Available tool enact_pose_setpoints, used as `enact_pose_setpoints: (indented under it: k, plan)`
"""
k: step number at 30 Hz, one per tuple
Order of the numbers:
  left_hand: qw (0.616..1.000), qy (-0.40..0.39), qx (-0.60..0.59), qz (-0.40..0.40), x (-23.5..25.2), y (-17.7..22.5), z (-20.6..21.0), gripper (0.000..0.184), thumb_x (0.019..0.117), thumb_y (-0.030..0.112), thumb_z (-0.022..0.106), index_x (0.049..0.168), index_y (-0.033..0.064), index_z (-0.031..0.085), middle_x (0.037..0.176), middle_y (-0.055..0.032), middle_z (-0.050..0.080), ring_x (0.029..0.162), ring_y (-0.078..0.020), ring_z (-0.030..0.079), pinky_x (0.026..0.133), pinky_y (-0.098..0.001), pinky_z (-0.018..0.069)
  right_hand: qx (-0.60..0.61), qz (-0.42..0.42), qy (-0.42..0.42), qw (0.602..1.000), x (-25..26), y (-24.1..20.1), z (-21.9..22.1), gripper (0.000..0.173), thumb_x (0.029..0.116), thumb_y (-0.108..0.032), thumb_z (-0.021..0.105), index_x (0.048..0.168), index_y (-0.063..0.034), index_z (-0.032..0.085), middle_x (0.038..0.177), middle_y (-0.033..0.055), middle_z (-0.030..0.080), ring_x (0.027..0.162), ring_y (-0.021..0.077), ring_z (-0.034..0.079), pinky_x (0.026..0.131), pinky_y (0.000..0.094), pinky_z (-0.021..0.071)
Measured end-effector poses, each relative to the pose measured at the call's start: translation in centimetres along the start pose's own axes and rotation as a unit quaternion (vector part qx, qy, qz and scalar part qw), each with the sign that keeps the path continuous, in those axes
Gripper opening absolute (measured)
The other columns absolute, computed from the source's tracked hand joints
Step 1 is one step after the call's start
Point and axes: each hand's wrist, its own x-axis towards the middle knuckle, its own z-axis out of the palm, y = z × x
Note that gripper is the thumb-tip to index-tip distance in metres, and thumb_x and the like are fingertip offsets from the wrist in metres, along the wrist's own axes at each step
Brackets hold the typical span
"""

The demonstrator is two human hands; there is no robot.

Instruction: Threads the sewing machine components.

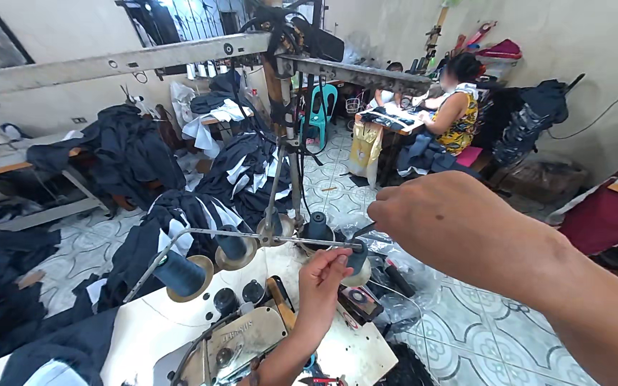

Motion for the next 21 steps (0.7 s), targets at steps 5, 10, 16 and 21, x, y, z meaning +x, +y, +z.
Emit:
enact_pose_setpoints:
  k: [5,10,16,21]
  plan:
    - [1.000,0.001,-0.005,-0.002,0.09,0.03,-0.02,0.021,0.1017,0.004,0.055,0.112,-0.0041,0.071,0.102,-0.0043,0.066,0.088,-0.0074,0.069,0.083,-0.0251,0.0613,0.000,-0.002,-0.005,1.000,-0.05,-0.03,-0.16,0.016,0.0877,-0.011,0.077,0.074,-0.0125,0.068,0.068,0.0027,0.060,0.056,0.0195,0.060,0.045,0.0353,0.0424]
    - [1.000,0.002,-0.008,-0.004,0.18,-0.04,0.03,0.020,0.1016,0.003,0.055,0.112,-0.0046,0.071,0.102,-0.0048,0.066,0.088,-0.0079,0.069,0.083,-0.0250,0.0613,-0.005,-0.004,0.007,1.000,-0.09,-0.36,0.08,0.014,0.0847,-0.004,0.077,0.075,-0.0105,0.070,0.069,0.0044,0.061,0.057,0.0214,0.061,0.046,0.0365,0.0444]
    - [1.000,0.002,-0.009,-0.001,0.25,-0.10,0.05,0.020,0.1015,0.004,0.056,0.112,-0.0039,0.071,0.101,-0.0039,0.067,0.087,-0.0074,0.069,0.083,-0.0250,0.0614,-0.007,-0.022,0.043,0.999,-0.30,-0.42,0.15,0.015,0.0819,-0.001,0.076,0.074,-0.0105,0.068,0.066,0.0039,0.059,0.054,0.0202,0.059,0.044,0.0348,0.0421]
    - [1.000,-0.001,-0.018,0.000,0.35,-0.11,0.09,0.020,0.1015,0.003,0.055,0.111,-0.0040,0.071,0.100,-0.0035,0.067,0.087,-0.0075,0.069,0.083,-0.0254,0.0614,-0.014,-0.020,0.033,0.999,-0.28,-0.86,0.05,0.015,0.0806,0.002,0.077,0.075,-0.0095,0.069,0.067,0.0047,0.060,0.055,0.0205,0.060,0.045,0.0343,0.0425]
